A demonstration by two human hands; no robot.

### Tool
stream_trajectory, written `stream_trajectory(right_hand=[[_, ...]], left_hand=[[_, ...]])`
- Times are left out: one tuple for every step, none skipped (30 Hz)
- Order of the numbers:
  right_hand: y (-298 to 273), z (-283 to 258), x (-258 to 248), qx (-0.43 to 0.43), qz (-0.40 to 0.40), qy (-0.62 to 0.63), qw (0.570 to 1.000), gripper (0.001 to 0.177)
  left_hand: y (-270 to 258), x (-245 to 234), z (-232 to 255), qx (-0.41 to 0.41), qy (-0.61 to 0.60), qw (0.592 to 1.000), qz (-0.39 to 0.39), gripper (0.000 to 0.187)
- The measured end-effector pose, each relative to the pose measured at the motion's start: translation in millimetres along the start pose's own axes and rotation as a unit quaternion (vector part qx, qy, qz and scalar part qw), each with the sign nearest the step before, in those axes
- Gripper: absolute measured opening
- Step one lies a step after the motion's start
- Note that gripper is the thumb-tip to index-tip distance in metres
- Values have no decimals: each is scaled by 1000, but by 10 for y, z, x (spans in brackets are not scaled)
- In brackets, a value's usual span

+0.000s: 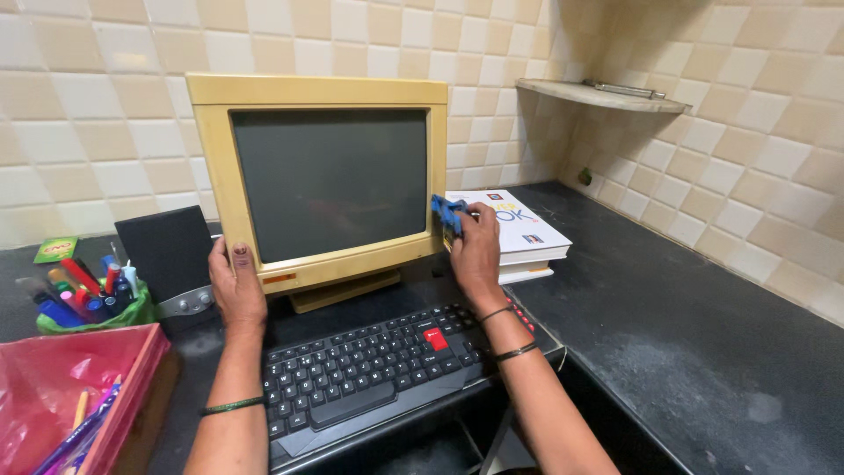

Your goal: The person wipes the screen and casing of a beige CRT monitor with a blue cloth, then wipes the black keyboard. The person uses circular and back-and-forth motions across the monitor and keyboard surfaces.

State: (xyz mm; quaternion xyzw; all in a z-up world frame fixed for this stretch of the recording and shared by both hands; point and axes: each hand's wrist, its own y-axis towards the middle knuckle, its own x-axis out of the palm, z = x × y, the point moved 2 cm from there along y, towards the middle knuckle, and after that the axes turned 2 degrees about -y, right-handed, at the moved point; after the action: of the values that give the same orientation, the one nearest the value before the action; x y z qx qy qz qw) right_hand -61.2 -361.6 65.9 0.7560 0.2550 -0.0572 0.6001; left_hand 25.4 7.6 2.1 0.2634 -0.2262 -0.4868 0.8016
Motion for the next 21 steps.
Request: stream_trajectory(right_hand=[[26, -70, -16, 9, -11, 21, 1000, 40], [15, -161, 2, -8, -26, 20, 999, 43], [-14, -254, 45, -24, -40, 19, 999, 46], [-53, -333, 85, -41, -54, 18, 998, 50], [-103, -402, 112, -61, -47, -9, 997, 52], [-164, -468, 138, -80, -40, -36, 995, 55], [-204, -530, 170, -101, -34, -62, 992, 59], [-222, -575, 201, -102, -38, -64, 992, 58], [-263, -621, 221, -102, -42, -66, 992, 57], [-299, -670, 239, -102, -47, -68, 991, 56], [-327, -715, 252, -106, -55, -61, 991, 56], [-354, -760, 260, -110, -64, -53, 990, 56], [-366, -789, 254, -115, -72, -46, 990, 57], [-375, -807, 232, -139, -78, -29, 987, 58], [-382, -819, 209, -162, -83, -11, 983, 59], [-380, -826, 193, -185, -88, 7, 979, 60], [-348, -801, 174, -167, -79, 5, 983, 56], [-305, -759, 149, -149, -70, 4, 986, 53], [-267, -734, 145, -132, -61, 2, 989, 49], [-254, -737, 160, -136, -57, -2, 989, 48], [-251, -731, 172, -140, -54, -6, 989, 46]], left_hand=[[-5, 3, 2, 1, -3, 1000, 0, 91], [-10, -3, 3, 3, -6, 1000, 0, 91], [-11, -4, 5, 4, -9, 1000, 0, 91], [-15, -2, 6, 4, -6, 1000, -1, 90], [-11, -2, 11, 3, -3, 1000, -1, 90], [2, 1, 18, 3, 0, 1000, -1, 90], [6, -1, 23, 1, -1, 1000, 0, 89], [9, 2, 28, 0, -1, 1000, 1, 89], [-1, -3, 32, -2, -1, 1000, 0, 89], [-6, -12, 33, -9, -2, 1000, -5, 89], [-12, -8, 36, -17, -5, 1000, -10, 89], [-14, -6, 39, -24, -7, 1000, -16, 89], [-15, -5, 46, -17, -9, 1000, -13, 89], [-17, -5, 52, -10, -10, 1000, -10, 89], [-17, -9, 56, -2, -11, 1000, -7, 89], [-20, -6, 57, -2, -12, 1000, -7, 89], [-15, -5, 58, -2, -13, 1000, -7, 89], [-11, -6, 59, -1, -15, 1000, -7, 89], [-5, -9, 60, 2, -9, 1000, -6, 89], [0, -12, 60, 4, -4, 1000, -4, 88], [3, -10, 62, 6, 2, 1000, -4, 88]])
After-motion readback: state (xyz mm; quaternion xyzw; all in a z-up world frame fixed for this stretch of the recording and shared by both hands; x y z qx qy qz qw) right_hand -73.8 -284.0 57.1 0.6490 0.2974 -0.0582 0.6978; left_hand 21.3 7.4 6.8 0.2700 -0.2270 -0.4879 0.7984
